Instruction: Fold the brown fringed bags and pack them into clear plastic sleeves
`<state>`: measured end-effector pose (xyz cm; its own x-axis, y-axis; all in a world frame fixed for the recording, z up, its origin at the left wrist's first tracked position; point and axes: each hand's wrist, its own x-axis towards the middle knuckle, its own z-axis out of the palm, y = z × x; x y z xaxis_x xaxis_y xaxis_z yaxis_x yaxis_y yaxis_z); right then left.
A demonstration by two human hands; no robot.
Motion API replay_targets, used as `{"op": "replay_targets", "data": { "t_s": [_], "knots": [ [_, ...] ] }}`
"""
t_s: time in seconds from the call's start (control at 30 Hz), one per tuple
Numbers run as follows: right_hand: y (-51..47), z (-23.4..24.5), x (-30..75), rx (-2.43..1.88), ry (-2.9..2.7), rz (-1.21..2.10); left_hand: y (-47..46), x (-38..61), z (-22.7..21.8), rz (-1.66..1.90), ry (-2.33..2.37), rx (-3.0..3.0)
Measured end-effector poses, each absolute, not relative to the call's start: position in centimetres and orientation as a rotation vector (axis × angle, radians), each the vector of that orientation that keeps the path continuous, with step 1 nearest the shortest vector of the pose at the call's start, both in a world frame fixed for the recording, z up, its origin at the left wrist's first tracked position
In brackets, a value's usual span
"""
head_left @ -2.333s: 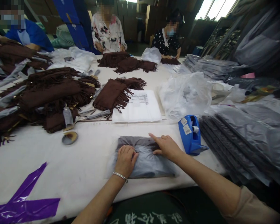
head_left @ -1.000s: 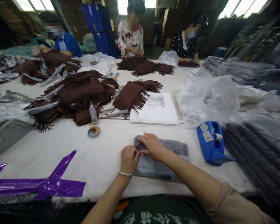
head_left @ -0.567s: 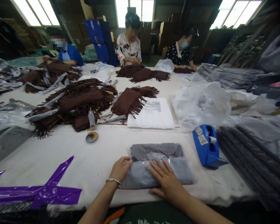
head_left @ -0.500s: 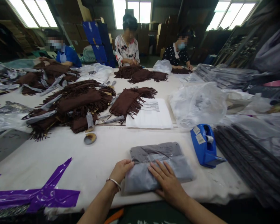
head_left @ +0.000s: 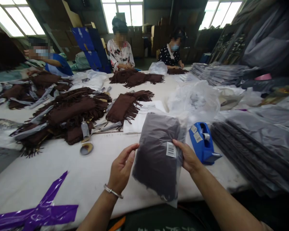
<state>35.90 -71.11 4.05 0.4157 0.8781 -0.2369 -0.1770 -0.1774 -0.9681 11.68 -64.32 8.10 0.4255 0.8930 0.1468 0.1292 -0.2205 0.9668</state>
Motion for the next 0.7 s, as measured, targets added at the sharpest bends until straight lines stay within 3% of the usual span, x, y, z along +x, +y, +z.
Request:
{"op": "replay_targets", "data": {
  "t_s": [0.2,0.3,0.47,0.7],
  "knots": [
    [-70.7,-1.5,37.3,-1.739,-0.760,0.891,-63.8,12.1,-0.4,0.471,1.062,1.884],
    [-70.7,-0.7,38.3,-1.863,-0.867,0.665,-63.5,13.5,-1.2,0.555,1.072,2.118],
    [-70.0,-0.9,36.3,-2.032,-1.498,0.117,-63.7,18.5,-1.2,0.494,0.910,2.551],
    [-71.0,-5.2,34.8,-2.186,-1.714,0.230,-64.3,20.6,-2.8,0.265,0.841,2.746]
  ]
}}
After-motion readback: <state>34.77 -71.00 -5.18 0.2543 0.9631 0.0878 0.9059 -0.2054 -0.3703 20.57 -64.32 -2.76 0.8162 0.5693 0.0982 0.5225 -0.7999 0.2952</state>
